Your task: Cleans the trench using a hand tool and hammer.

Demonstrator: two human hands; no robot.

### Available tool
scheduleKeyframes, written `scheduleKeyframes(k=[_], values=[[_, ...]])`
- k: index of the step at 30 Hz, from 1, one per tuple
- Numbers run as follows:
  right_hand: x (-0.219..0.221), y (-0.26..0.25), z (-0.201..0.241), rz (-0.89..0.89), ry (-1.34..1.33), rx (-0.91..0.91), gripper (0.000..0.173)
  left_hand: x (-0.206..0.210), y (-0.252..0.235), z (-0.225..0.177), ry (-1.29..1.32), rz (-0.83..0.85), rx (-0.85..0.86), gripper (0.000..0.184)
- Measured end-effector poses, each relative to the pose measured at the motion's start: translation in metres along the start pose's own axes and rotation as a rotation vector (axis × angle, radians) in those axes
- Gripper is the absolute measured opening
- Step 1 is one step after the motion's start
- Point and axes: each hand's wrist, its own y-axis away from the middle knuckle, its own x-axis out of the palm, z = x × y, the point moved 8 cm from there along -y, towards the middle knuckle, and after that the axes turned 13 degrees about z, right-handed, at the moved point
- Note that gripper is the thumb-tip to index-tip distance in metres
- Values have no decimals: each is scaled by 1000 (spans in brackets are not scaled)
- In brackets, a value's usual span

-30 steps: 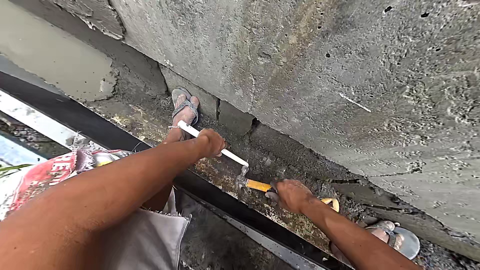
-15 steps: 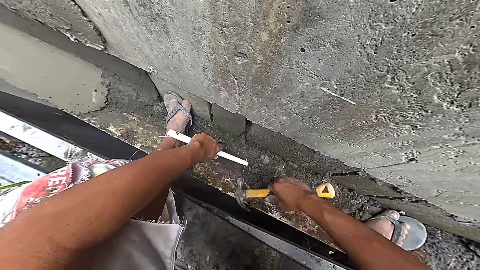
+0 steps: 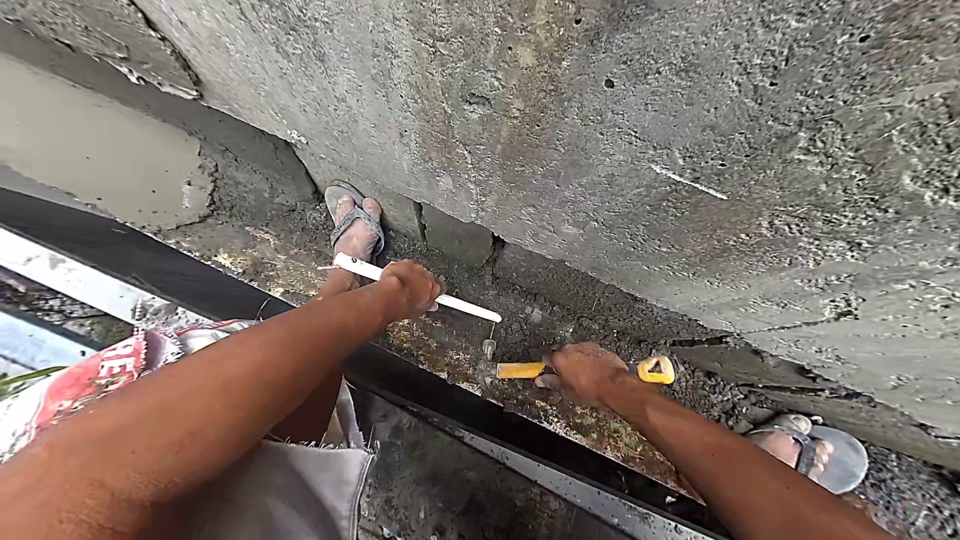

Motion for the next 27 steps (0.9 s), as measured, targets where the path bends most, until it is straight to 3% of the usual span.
scheduleKeyframes(k=[3, 8, 10, 13, 15, 20, 22, 24, 27], values=[[11, 5, 21, -40, -41, -24, 54, -1, -2, 2, -2, -2, -4, 42], [51, 35, 79, 133, 242, -284, 47, -3, -2, 4, 6, 12, 7, 43], [40, 29, 65, 130, 294, -283, 47, -8, -1, 5, 2, 17, 3, 43], [11, 5, -1, -5, -7, -2, 52, -8, 0, 1, -11, 29, -4, 42], [10, 3, -12, -104, -103, 86, 57, -9, -2, 2, -14, 28, -19, 43], [57, 29, 62, 72, 149, -214, 52, -7, -2, 2, -5, 39, -6, 43], [57, 25, 66, 108, 271, -275, 49, -9, -1, 3, -4, 34, -6, 43], [36, 12, 38, 83, 205, -187, 51, -9, 0, 3, -3, 26, 0, 44], [15, 0, -17, -68, -72, 107, 54, -3, -2, 2, -5, 33, 6, 45]])
